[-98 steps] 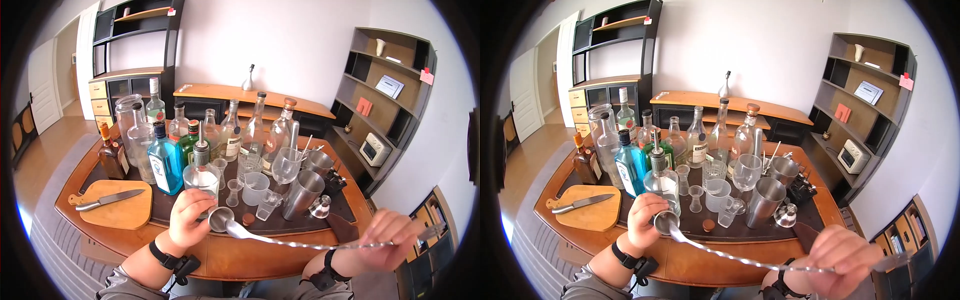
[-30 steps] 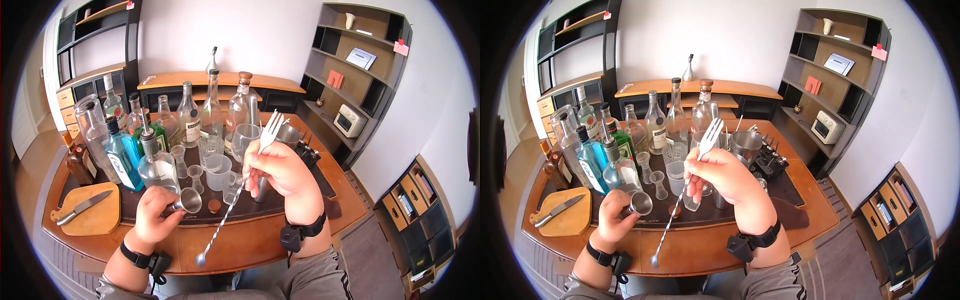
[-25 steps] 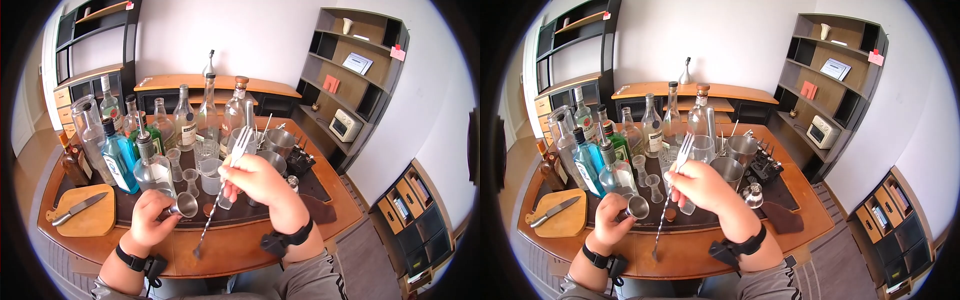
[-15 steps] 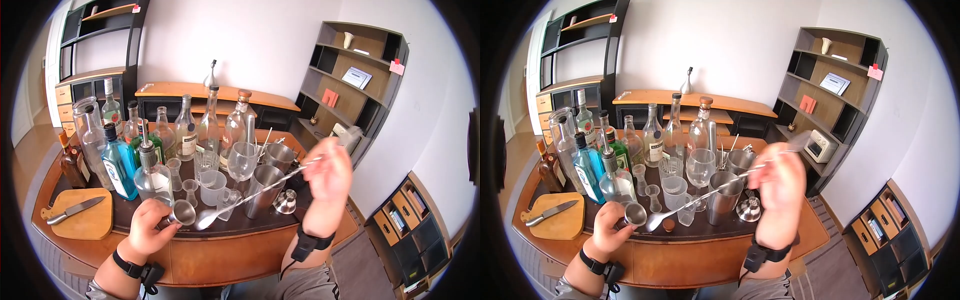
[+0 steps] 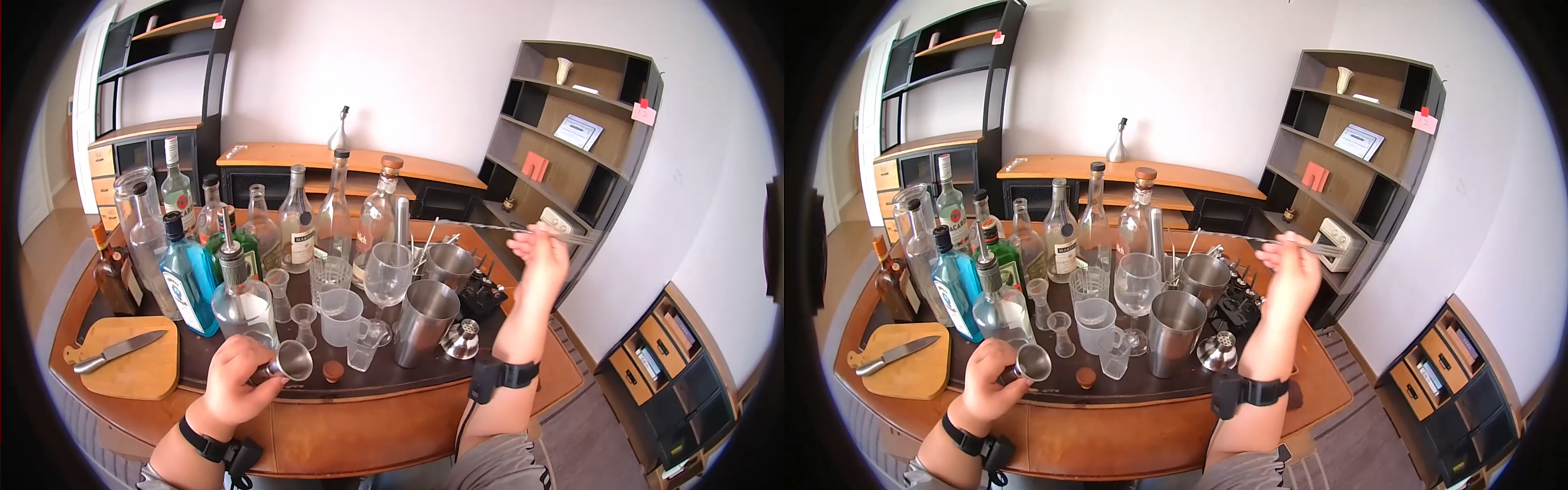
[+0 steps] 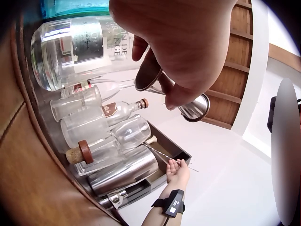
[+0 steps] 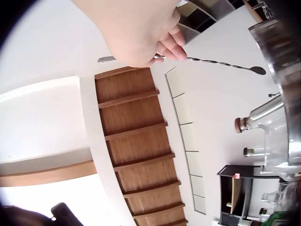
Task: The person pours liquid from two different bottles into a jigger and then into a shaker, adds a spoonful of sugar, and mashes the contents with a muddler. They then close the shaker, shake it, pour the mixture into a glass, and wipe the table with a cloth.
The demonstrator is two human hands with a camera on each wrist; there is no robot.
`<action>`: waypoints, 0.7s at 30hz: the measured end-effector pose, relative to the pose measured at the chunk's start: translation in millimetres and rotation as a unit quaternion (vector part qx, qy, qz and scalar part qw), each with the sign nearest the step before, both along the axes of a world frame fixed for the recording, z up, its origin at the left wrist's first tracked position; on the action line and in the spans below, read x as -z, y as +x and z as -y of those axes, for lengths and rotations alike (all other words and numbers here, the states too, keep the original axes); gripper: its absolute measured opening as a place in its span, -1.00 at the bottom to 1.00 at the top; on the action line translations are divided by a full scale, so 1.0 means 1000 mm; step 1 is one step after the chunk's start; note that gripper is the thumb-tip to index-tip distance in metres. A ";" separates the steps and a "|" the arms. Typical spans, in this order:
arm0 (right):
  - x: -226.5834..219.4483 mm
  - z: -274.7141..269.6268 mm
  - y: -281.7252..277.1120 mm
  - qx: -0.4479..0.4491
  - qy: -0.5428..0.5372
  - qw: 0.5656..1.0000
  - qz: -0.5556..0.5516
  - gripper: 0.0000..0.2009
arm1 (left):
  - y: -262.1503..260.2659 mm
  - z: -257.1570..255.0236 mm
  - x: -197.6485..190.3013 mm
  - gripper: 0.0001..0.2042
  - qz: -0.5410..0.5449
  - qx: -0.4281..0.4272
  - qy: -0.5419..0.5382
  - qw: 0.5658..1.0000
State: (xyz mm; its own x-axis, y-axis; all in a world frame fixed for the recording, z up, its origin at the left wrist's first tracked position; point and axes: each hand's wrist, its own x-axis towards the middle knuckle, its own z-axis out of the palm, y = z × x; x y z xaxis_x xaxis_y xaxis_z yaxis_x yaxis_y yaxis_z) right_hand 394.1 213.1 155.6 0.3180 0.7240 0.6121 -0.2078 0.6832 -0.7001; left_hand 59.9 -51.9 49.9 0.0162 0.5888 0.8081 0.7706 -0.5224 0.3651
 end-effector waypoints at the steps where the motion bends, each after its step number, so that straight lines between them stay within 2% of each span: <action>1: 0.004 -0.004 -0.009 -0.009 -0.008 1.000 0.015 -0.78 | 0.000 0.000 0.001 -0.70 0.001 0.002 -0.001 1.000; 5: 0.014 -0.006 -0.038 -0.050 -0.051 0.994 0.080 -0.82 | -0.001 -0.001 0.001 -0.70 0.002 0.004 -0.008 1.000; 9: 0.031 -0.018 -0.055 -0.047 -0.020 0.983 0.177 -0.81 | 0.001 0.000 0.000 -0.71 0.001 0.003 -0.010 1.000; 11: 0.037 -0.021 -0.059 0.004 -0.010 0.966 0.258 -0.82 | 0.001 0.001 -0.001 -0.71 0.001 0.005 -0.015 1.000; 14: 0.042 -0.022 -0.063 0.022 -0.016 0.942 0.334 -0.86 | 0.000 0.001 -0.001 -0.72 0.001 0.006 -0.013 1.000; 18: 0.058 -0.039 -0.066 0.068 0.007 0.922 0.381 -0.84 | 0.001 0.001 -0.001 -0.72 0.003 0.008 -0.013 1.000; 21: 0.067 -0.048 -0.069 0.102 0.085 0.911 0.390 -0.84 | 0.000 0.000 -0.002 -0.73 -0.002 0.013 -0.013 1.000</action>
